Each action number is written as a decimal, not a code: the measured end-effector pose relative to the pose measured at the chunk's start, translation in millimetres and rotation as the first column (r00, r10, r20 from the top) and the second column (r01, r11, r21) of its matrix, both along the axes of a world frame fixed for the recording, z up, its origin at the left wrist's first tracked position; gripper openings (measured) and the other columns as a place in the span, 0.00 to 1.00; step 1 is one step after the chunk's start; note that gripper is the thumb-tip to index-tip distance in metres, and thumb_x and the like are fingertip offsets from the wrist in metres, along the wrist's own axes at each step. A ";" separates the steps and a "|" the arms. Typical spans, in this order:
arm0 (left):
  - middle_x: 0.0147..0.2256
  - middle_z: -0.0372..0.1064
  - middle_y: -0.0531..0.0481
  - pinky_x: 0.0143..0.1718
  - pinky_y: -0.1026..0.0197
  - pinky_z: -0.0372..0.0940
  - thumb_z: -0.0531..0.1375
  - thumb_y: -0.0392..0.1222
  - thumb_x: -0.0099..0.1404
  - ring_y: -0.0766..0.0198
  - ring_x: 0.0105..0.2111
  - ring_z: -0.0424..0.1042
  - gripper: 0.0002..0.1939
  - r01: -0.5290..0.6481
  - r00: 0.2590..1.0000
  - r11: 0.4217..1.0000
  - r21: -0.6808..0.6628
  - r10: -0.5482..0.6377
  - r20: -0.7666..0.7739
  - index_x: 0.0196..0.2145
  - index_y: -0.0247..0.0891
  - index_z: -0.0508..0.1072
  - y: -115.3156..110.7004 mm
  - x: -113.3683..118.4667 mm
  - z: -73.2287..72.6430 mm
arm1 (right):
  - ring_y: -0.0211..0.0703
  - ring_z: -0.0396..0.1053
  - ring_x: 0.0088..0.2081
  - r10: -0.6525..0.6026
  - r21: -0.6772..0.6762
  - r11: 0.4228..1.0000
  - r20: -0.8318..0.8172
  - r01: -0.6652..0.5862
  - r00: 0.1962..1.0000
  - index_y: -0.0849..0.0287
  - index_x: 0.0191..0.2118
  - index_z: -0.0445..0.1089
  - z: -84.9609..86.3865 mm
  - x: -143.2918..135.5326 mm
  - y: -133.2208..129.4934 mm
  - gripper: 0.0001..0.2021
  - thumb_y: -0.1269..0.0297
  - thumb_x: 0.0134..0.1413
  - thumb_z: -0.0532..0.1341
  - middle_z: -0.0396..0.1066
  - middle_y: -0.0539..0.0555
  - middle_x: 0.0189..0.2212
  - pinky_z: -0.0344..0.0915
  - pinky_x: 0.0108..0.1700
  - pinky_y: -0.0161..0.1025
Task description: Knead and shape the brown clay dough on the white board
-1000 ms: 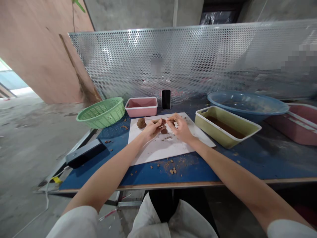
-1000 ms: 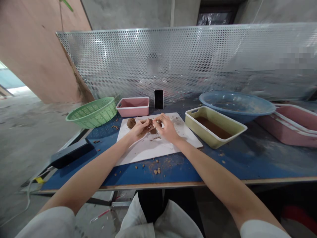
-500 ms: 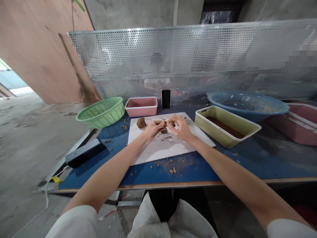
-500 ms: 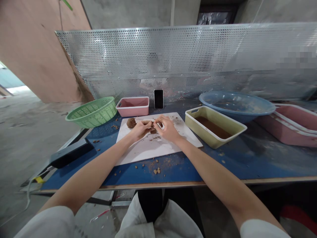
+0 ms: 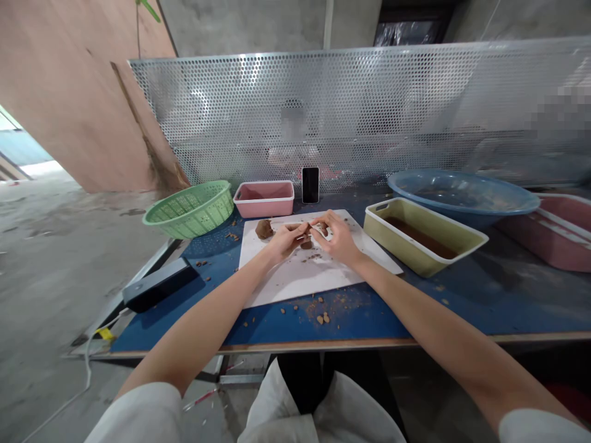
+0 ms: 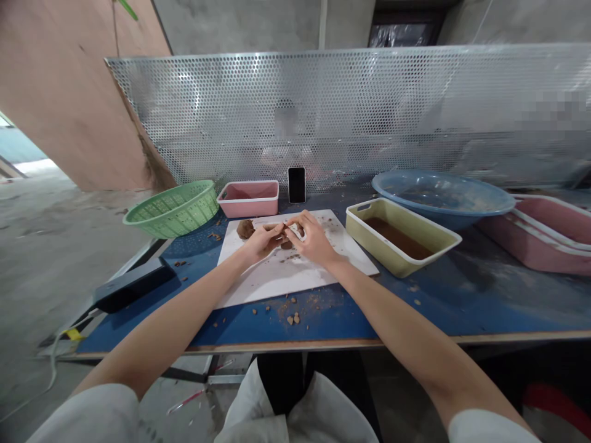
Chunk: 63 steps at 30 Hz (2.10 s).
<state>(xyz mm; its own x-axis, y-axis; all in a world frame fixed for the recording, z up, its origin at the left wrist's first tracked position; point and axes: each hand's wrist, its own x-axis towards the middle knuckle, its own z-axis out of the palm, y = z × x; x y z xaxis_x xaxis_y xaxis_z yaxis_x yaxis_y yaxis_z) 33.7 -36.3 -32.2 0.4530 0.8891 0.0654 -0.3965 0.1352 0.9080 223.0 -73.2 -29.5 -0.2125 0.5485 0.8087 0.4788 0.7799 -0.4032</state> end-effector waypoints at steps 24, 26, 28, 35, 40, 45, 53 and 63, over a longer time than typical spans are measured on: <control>0.32 0.75 0.48 0.42 0.59 0.70 0.81 0.52 0.54 0.64 0.33 0.74 0.22 0.113 0.992 0.992 -0.060 -0.110 0.057 0.33 0.32 0.82 1.7 -1.8 -5.9 | 0.53 0.75 0.44 -0.043 0.034 0.999 0.108 0.039 0.993 0.49 0.53 0.74 -4.1 1.7 2.0 0.09 0.56 0.74 0.63 0.75 0.56 0.41 0.72 0.52 0.55; 0.29 0.73 0.49 0.40 0.59 0.70 0.82 0.54 0.51 0.65 0.31 0.72 0.23 0.126 0.991 0.991 -0.033 -0.125 0.044 0.31 0.32 0.81 2.3 -1.7 -6.9 | 0.53 0.75 0.44 -0.041 0.034 0.999 0.108 0.038 0.993 0.49 0.53 0.74 -4.1 1.3 1.8 0.08 0.57 0.73 0.63 0.75 0.56 0.41 0.72 0.52 0.55; 0.28 0.72 0.50 0.39 0.59 0.69 0.82 0.55 0.50 0.65 0.30 0.72 0.24 0.120 0.992 0.993 -0.002 -0.120 0.030 0.31 0.32 0.81 2.2 -1.9 -6.6 | 0.53 0.75 0.44 -0.038 0.032 0.999 0.109 0.035 0.993 0.49 0.53 0.74 -4.5 0.9 1.7 0.08 0.57 0.74 0.63 0.75 0.56 0.41 0.72 0.52 0.55; 0.30 0.74 0.48 0.39 0.59 0.68 0.82 0.55 0.50 0.64 0.32 0.73 0.25 0.087 0.996 0.996 0.024 -0.087 0.001 0.32 0.31 0.82 -1.0 -2.3 -1.7 | 0.52 0.74 0.45 -0.026 0.030 0.999 0.097 0.023 0.995 0.50 0.54 0.74 -4.5 0.0 0.9 0.09 0.57 0.74 0.63 0.74 0.56 0.43 0.73 0.52 0.54; 0.33 0.76 0.47 0.43 0.58 0.71 0.80 0.58 0.53 0.63 0.35 0.74 0.25 0.057 0.997 0.997 -0.045 -0.055 0.054 0.32 0.33 0.82 -2.3 -0.2 -0.5 | 0.52 0.74 0.44 -0.038 0.010 0.999 0.093 0.038 0.995 0.49 0.55 0.74 -3.6 0.9 1.0 0.10 0.57 0.73 0.63 0.74 0.56 0.42 0.73 0.52 0.53; 0.37 0.78 0.44 0.45 0.57 0.71 0.80 0.55 0.55 0.60 0.38 0.76 0.22 0.066 0.997 0.997 -0.037 -0.064 0.050 0.36 0.33 0.83 -1.8 -0.6 -1.5 | 0.52 0.73 0.43 -0.033 -0.009 0.999 0.087 0.034 0.996 0.48 0.55 0.74 -3.0 0.9 0.4 0.09 0.57 0.73 0.63 0.73 0.56 0.41 0.74 0.51 0.55; 0.32 0.74 0.48 0.41 0.58 0.69 0.81 0.57 0.51 0.62 0.34 0.75 0.27 0.110 0.993 0.994 -0.028 -0.109 0.038 0.33 0.32 0.79 3.3 -2.4 -8.9 | 0.52 0.74 0.44 -0.017 -0.001 1.000 0.102 0.017 0.995 0.49 0.55 0.73 -2.8 -1.2 -2.1 0.10 0.55 0.75 0.62 0.74 0.55 0.42 0.74 0.52 0.54; 0.31 0.74 0.49 0.44 0.59 0.70 0.82 0.52 0.51 0.65 0.34 0.74 0.24 0.094 0.993 0.994 -0.062 -0.089 0.078 0.32 0.32 0.81 -3.0 0.8 -2.5 | 0.52 0.74 0.44 -0.022 0.008 1.000 0.108 0.021 0.994 0.50 0.54 0.73 -2.9 -1.8 -0.6 0.09 0.57 0.74 0.63 0.74 0.55 0.42 0.73 0.52 0.54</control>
<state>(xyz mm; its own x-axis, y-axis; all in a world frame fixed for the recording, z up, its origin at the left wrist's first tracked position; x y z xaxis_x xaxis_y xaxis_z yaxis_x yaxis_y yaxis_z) 34.5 -39.3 -34.7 0.5288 0.8475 0.0449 -0.4460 0.2325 0.8643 221.2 -73.8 -32.3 -0.2870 0.5481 0.7856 0.5356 0.7718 -0.3427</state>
